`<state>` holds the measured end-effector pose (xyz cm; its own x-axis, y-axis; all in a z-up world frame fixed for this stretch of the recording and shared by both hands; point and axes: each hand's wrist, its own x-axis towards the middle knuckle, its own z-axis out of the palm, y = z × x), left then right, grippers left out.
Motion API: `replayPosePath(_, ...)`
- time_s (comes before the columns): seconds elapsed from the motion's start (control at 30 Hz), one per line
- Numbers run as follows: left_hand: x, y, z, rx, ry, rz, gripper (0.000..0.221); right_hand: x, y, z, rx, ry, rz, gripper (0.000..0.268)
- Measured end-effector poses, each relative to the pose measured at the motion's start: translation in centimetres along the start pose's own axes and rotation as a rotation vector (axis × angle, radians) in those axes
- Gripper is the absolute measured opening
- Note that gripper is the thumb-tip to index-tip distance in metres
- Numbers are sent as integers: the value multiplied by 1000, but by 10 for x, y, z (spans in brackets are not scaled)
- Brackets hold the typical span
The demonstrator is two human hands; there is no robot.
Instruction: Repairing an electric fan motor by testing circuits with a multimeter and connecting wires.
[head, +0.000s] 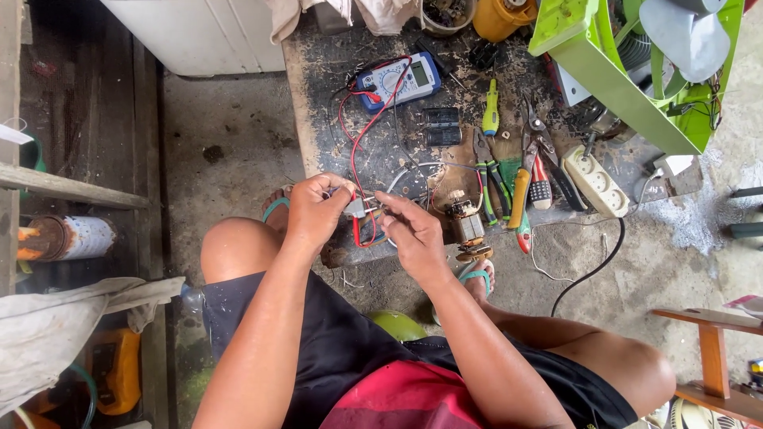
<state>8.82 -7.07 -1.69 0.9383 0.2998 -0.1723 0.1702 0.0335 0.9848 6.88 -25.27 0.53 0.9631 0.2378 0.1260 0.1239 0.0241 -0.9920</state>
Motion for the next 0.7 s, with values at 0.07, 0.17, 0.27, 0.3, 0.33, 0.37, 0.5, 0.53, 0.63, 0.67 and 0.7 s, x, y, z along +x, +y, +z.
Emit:
replayPosePath(0.07,-1,3,0,26,-16,0,10,-1,-5,3,44,45,35,29)
replayPosePath(0.17,-3,6,2,-5,-29,3,11,0,4,3,53,51,67,26)
replayPosePath(0.27,-1,3,4,1,-40,20,9,2,13,4,105,37,114,28)
replayPosePath(0.3,-2,4,4,2,-42,17,9,2,9,5,105,40,117,28)
replayPosePath(0.33,-3,6,3,2,-48,23,9,2,6,6,163,44,135,26)
replayPosePath(0.37,-3,7,3,1,-53,30,9,3,3,6,222,49,152,24)
replayPosePath(0.5,-5,13,3,6,-71,46,9,4,13,2,364,58,202,23)
replayPosePath(0.53,-5,14,2,8,-93,57,9,4,12,1,401,53,229,22)
replayPosePath(0.63,-9,16,1,30,-120,78,10,3,10,-1,443,54,277,21)
replayPosePath(0.67,-9,17,1,50,-125,93,10,3,11,-2,447,57,294,19)
replayPosePath(0.7,-10,18,1,50,-127,92,10,3,16,-4,447,59,294,19)
